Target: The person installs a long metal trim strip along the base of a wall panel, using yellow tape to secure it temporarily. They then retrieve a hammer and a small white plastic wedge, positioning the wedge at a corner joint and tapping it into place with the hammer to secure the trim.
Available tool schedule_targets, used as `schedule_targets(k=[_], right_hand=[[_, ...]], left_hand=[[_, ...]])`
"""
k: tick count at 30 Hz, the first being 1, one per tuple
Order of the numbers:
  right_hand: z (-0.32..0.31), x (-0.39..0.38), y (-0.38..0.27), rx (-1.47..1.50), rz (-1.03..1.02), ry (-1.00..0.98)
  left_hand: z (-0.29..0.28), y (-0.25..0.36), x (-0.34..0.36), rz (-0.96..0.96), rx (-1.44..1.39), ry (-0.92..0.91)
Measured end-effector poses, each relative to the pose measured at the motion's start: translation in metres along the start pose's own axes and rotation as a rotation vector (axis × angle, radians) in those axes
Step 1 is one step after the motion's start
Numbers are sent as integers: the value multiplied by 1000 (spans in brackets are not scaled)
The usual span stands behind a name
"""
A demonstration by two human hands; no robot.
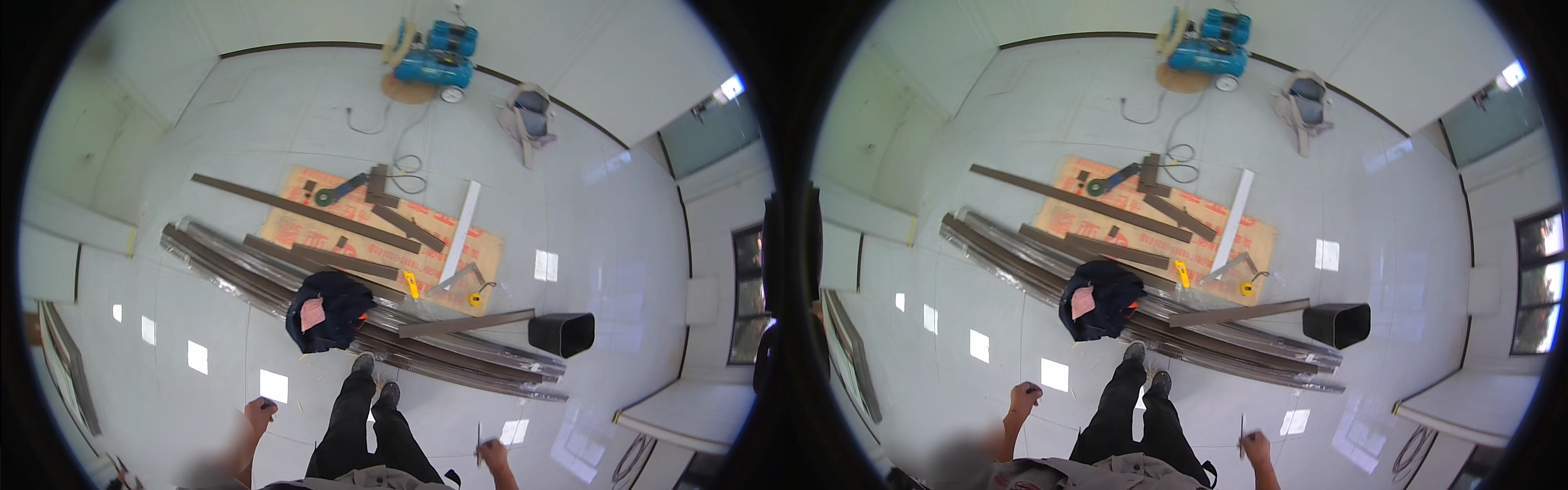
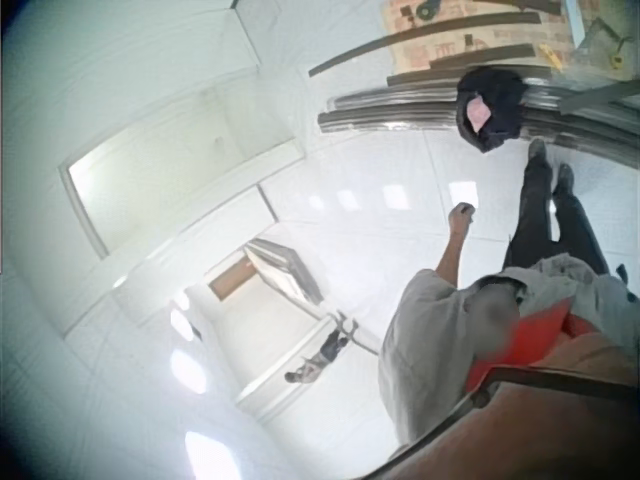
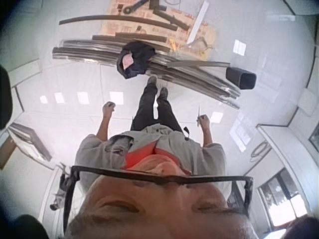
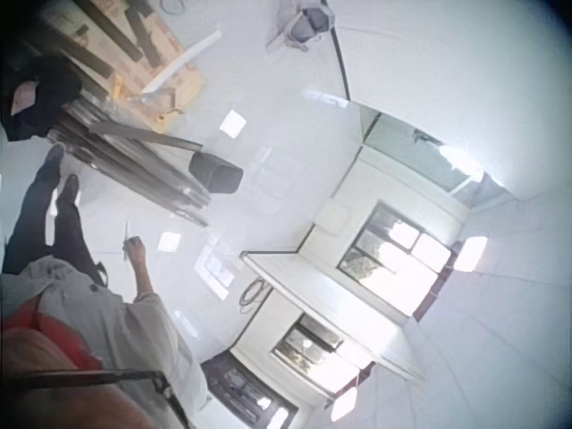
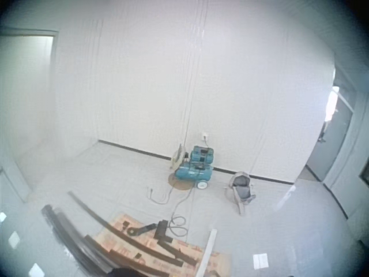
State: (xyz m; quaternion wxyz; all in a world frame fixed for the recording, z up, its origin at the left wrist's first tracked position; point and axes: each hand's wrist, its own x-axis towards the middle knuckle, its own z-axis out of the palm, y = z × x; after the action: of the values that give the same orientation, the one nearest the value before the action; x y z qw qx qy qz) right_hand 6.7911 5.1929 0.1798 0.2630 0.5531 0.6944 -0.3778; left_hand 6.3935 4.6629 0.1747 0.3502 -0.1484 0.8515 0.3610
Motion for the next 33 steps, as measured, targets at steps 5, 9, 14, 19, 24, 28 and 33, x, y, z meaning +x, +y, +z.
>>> schedule_targets(k=[5, 9, 14, 19, 24, 28, 33], right_hand=[[-28, -29, -192, 619, -380, -32], [5, -62, -216, 211, -545, -136], [47, -74, -181, -204, -621, -297], [123, -104, -237, -436, -743, -425], [286, -196, -315, -559, -882, -612], [428, -294, -362, -620, -952, -748], [547, -398, -407, -695, -982, -894]], left_hand=[[-17, -11, -69, -53, -240, 19], [-32, -111, -165, -212, -359, 116], [-31, -219, -283, -460, -433, 272], [-20, -287, -307, -589, -591, 348], [-69, -362, -327, -550, -853, 457], [-150, -418, -320, -470, -1040, 526], [-280, -468, -275, -405, -1056, 709]])
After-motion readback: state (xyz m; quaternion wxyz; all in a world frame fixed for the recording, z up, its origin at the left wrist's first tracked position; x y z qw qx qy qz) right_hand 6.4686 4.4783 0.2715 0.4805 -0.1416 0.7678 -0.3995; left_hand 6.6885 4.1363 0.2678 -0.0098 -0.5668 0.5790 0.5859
